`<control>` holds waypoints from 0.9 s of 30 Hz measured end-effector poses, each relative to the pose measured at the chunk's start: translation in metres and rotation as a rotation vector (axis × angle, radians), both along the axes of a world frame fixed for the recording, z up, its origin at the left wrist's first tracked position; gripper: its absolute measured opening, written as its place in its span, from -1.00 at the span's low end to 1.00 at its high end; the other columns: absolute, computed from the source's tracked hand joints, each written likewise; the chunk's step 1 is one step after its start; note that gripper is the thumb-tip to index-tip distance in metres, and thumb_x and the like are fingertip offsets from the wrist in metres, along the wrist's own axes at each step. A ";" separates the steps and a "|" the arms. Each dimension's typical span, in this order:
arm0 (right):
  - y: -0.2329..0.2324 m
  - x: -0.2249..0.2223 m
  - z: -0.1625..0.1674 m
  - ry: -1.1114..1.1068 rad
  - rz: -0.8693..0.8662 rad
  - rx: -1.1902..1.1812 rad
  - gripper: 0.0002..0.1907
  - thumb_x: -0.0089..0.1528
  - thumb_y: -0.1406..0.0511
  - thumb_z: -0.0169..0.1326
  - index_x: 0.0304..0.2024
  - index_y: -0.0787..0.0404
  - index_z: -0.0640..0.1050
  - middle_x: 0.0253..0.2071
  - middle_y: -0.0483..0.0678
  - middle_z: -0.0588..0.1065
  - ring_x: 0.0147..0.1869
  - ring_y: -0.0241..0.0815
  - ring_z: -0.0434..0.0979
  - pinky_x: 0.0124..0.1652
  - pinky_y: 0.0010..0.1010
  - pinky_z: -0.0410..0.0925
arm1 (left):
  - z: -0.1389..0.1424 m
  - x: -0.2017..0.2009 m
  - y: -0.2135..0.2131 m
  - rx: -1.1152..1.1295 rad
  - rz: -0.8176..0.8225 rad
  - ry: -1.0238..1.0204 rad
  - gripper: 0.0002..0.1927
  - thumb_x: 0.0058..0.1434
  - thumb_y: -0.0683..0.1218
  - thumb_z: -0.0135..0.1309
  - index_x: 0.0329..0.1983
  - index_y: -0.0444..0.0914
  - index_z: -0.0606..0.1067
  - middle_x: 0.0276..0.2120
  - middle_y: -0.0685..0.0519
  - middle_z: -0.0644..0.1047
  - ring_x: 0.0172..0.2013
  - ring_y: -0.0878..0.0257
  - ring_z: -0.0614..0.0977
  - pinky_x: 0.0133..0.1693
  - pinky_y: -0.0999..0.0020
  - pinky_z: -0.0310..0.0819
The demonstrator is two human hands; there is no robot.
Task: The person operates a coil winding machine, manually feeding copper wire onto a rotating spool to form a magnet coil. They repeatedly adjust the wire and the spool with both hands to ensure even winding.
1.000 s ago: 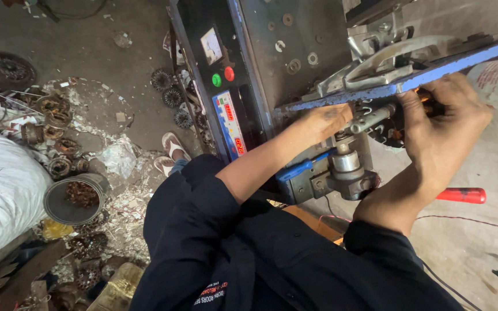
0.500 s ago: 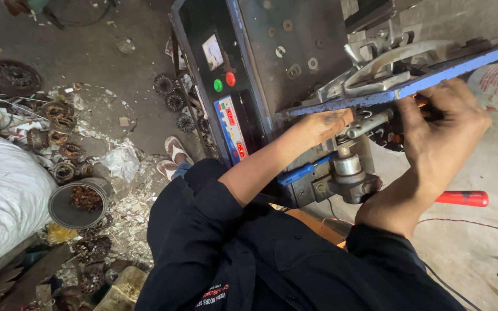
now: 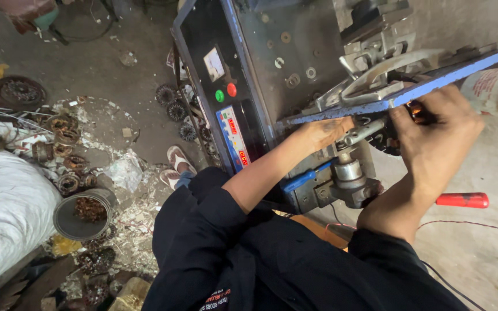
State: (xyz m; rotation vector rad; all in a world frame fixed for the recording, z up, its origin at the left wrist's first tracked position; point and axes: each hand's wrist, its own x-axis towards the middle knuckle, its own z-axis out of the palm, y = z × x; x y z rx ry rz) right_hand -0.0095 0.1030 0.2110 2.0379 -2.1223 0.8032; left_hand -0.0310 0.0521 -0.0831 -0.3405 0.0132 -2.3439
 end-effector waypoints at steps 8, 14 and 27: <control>-0.003 0.008 0.004 0.017 0.027 -0.034 -0.71 0.18 0.49 0.32 -0.04 0.32 0.66 -0.04 0.06 0.59 -0.05 -0.09 0.63 -0.04 -0.37 0.44 | 0.017 0.020 0.000 -0.072 0.039 -0.054 -0.18 0.13 0.01 0.43 0.40 -0.27 0.34 0.32 -0.02 0.43 0.36 0.07 0.40 0.42 -0.06 0.22; -0.008 0.015 0.009 -0.027 0.025 -0.020 -0.74 0.22 0.45 0.34 -0.03 0.28 0.67 -0.03 0.05 0.60 -0.04 -0.09 0.63 -0.03 -0.38 0.44 | 0.008 0.017 0.000 -0.068 0.036 0.004 -0.17 0.12 0.00 0.43 0.41 -0.27 0.35 0.30 -0.04 0.46 0.33 0.06 0.44 0.37 -0.07 0.28; 0.003 -0.054 -0.045 -0.044 0.005 0.054 -0.71 0.26 0.45 0.31 0.03 0.38 0.59 -0.08 0.03 0.51 -0.08 -0.15 0.53 0.00 -0.46 0.38 | 0.016 0.006 -0.018 -0.169 0.025 -0.001 -0.34 0.17 -0.02 0.37 0.30 -0.25 0.40 0.23 0.03 0.48 0.23 0.19 0.48 0.29 0.20 0.35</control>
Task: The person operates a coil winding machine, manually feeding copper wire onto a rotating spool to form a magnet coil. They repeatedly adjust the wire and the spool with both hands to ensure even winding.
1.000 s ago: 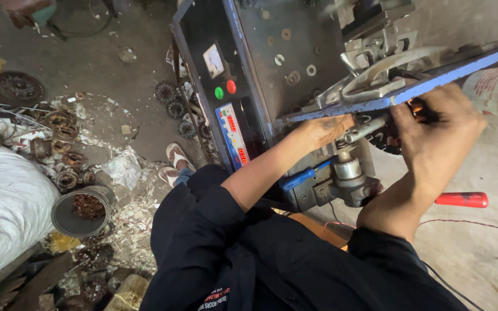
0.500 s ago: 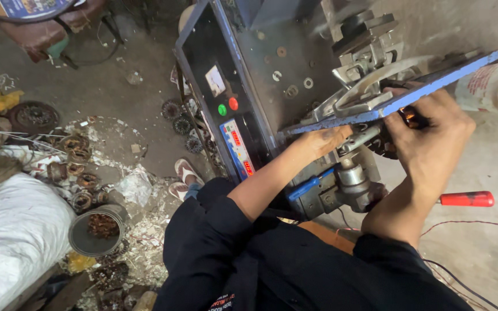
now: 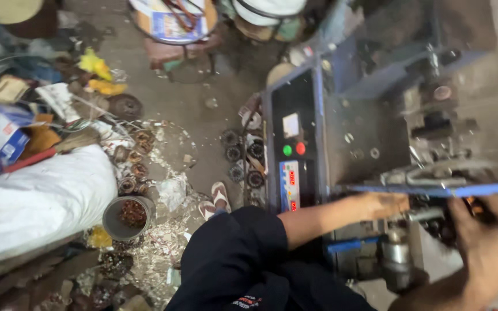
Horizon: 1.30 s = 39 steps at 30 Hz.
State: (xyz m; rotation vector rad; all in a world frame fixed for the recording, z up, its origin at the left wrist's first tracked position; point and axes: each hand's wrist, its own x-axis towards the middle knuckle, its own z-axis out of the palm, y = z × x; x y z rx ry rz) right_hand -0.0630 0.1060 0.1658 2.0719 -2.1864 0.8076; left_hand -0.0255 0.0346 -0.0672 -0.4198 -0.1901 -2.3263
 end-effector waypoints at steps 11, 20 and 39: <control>-0.014 -0.040 -0.023 -0.045 0.082 0.008 -0.79 0.34 0.40 0.34 -0.03 0.37 0.62 -0.19 -0.01 0.50 -0.18 -0.22 0.51 -0.08 -0.48 0.36 | 0.023 0.017 -0.018 -0.116 -0.002 0.065 0.02 -0.01 0.08 0.48 0.46 -0.25 0.26 0.43 0.04 0.35 0.37 0.17 0.36 0.39 0.17 0.18; -0.022 -0.080 -0.057 0.033 0.116 -0.051 -0.80 0.35 0.40 0.38 -0.05 0.34 0.62 -0.21 0.00 0.48 -0.16 -0.21 0.49 -0.07 -0.49 0.34 | 0.015 0.018 -0.016 -0.111 -0.043 0.131 0.07 -0.08 0.08 0.55 0.44 -0.28 0.26 0.38 0.02 0.33 0.38 0.10 0.34 0.40 0.04 0.15; -0.018 -0.006 0.004 0.099 0.090 -0.054 -0.76 0.30 0.41 0.34 -0.01 0.37 0.65 -0.12 0.07 0.59 -0.09 -0.18 0.62 -0.02 -0.47 0.44 | 0.003 0.011 -0.020 -0.102 -0.027 0.086 -0.02 0.00 0.03 0.44 0.46 -0.32 0.27 0.28 -0.01 0.40 0.17 0.19 0.41 0.18 0.22 0.22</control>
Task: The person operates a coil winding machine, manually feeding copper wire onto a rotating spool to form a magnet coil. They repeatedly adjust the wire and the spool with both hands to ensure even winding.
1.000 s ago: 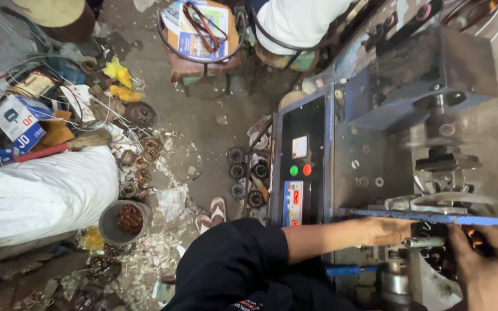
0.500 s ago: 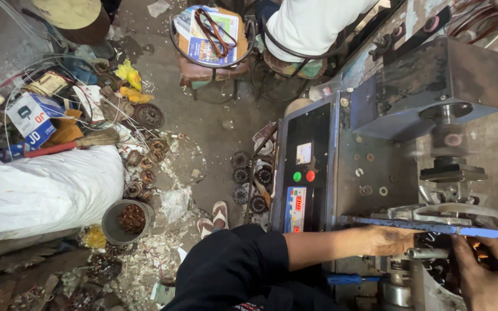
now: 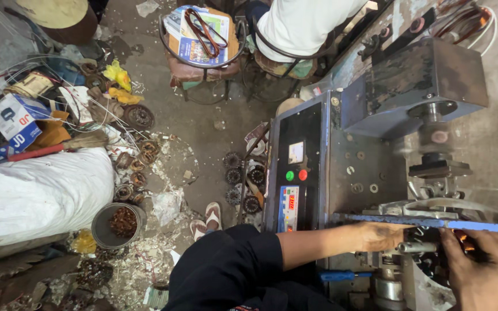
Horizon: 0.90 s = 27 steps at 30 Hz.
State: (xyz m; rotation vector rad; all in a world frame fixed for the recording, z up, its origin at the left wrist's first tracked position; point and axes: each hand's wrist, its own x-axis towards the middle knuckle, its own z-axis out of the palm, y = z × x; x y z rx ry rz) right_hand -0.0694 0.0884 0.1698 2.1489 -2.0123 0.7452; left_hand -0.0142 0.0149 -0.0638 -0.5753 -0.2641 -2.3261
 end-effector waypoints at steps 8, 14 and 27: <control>0.011 0.048 0.035 -0.089 -0.135 0.008 -0.78 0.27 0.37 0.35 -0.04 0.24 0.67 -0.14 0.04 0.59 -0.16 -0.08 0.60 -0.08 -0.40 0.41 | -0.029 0.005 0.030 0.015 0.022 -0.224 -0.41 0.35 -0.06 0.22 0.39 -0.32 0.36 0.02 0.05 0.58 -0.24 0.37 0.53 -0.31 0.51 0.41; 0.012 0.060 0.045 -0.156 -0.123 0.030 -0.73 0.21 0.43 0.30 -0.03 0.19 0.68 -0.13 0.01 0.59 -0.12 -0.14 0.62 -0.05 -0.37 0.42 | -0.001 0.014 0.033 0.104 0.027 -0.192 -0.31 0.24 0.00 0.31 0.39 -0.28 0.37 0.10 0.04 0.54 -0.06 0.29 0.50 -0.09 0.33 0.37; 0.012 0.063 0.046 -0.171 -0.148 0.027 -0.74 0.22 0.45 0.30 -0.02 0.19 0.69 -0.10 0.01 0.60 -0.10 -0.16 0.63 -0.04 -0.38 0.42 | -0.002 0.014 0.033 0.154 0.028 -0.254 -0.10 0.01 0.13 0.50 0.38 -0.20 0.39 0.28 0.02 0.47 0.34 0.11 0.43 0.38 -0.07 0.28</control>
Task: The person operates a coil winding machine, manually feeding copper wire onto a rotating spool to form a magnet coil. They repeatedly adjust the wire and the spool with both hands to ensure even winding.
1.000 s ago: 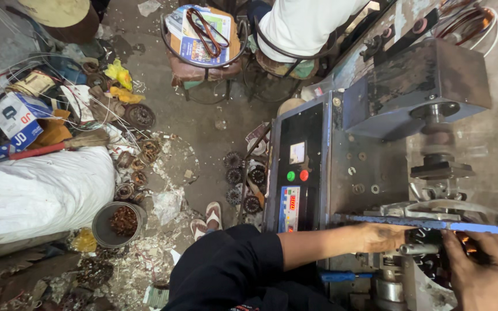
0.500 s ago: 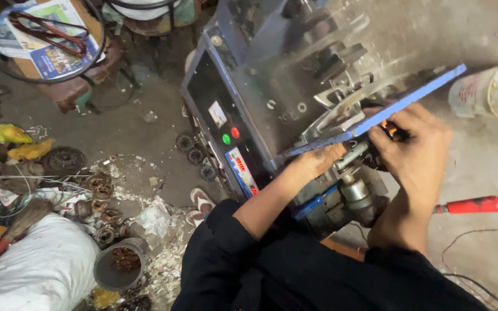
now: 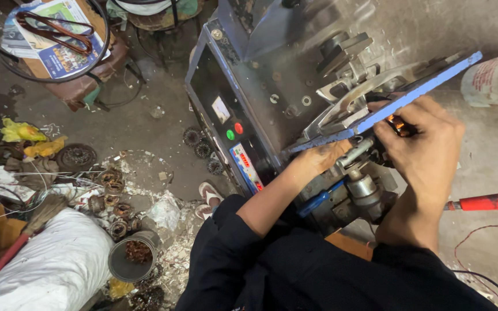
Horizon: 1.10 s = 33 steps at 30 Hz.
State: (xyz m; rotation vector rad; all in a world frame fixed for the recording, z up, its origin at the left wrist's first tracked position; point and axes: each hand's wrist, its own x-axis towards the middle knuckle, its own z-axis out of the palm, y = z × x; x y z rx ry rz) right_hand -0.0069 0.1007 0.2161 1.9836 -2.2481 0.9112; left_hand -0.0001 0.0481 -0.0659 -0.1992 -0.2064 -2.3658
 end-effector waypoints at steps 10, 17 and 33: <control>0.000 0.000 -0.006 0.032 -0.012 -0.019 -0.71 0.15 0.46 0.32 -0.06 0.26 0.66 -0.13 0.07 0.57 -0.15 -0.06 0.59 -0.15 -0.35 0.39 | -0.014 -0.013 -0.002 -0.058 0.016 0.036 -0.07 -0.01 0.14 0.50 0.39 -0.17 0.36 0.30 0.05 0.45 0.35 0.11 0.41 0.36 -0.09 0.29; -0.005 -0.011 -0.014 -0.014 0.045 -0.010 -0.67 0.21 0.47 0.31 0.04 0.33 0.64 -0.10 0.07 0.58 -0.11 -0.11 0.61 -0.07 -0.42 0.42 | -0.012 -0.014 -0.007 -0.087 0.045 0.077 -0.02 -0.05 0.17 0.50 0.42 -0.15 0.33 0.33 0.06 0.42 0.36 0.10 0.39 0.36 -0.09 0.27; -0.001 0.001 0.000 -0.002 0.027 0.007 -0.74 0.23 0.43 0.31 -0.01 0.19 0.68 -0.09 0.00 0.59 -0.07 -0.13 0.62 -0.02 -0.37 0.41 | 0.014 0.007 -0.001 -0.075 0.039 0.149 0.10 -0.16 0.23 0.53 0.44 -0.17 0.34 0.34 0.05 0.44 0.40 0.09 0.37 0.44 -0.11 0.21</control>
